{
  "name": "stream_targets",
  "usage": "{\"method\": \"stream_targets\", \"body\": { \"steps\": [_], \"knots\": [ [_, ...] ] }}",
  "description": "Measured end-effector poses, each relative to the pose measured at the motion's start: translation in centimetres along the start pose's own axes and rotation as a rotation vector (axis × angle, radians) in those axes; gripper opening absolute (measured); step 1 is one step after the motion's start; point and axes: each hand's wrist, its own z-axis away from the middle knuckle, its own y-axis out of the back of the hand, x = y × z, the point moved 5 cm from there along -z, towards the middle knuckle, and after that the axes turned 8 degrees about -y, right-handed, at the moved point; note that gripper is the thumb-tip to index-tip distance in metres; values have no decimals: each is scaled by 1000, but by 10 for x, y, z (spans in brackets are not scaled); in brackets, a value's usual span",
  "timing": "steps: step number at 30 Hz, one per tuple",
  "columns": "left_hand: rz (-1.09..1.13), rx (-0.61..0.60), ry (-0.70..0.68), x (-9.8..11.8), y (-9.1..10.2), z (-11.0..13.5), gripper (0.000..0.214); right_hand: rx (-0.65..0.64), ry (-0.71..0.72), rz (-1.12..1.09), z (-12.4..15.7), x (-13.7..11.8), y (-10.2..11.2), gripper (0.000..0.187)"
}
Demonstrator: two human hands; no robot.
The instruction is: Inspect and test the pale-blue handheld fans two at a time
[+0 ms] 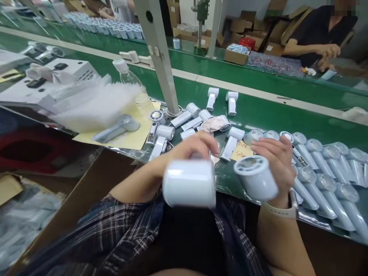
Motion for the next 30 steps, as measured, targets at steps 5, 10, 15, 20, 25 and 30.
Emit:
{"method": "stream_targets", "body": {
  "steps": [5, 10, 15, 20, 25, 30],
  "knots": [
    [-119, -183, -244, 25, -53, 9, 17, 16, 94, 177, 14, -16, -22, 33],
    [-115, -158, -284, 30, -68, 16, 17, 40, 91, 271, 19, -21, -11, 34],
    [-135, -125, -240, 27, -74, 17, 17, -12, 30, 303, 22, -20, -10, 35],
    [-127, -73, -289, 26, -79, 14, 18, -44, -19, 248, 27, -15, -8, 39],
    [-109, -110, -260, 26, -79, 10, 19, -56, -40, 245, 28, -13, -6, 36],
    [156, -15, -86, 17, -76, 16, 44, -96, -215, 137, 33, -5, -11, 41]
  ]
}}
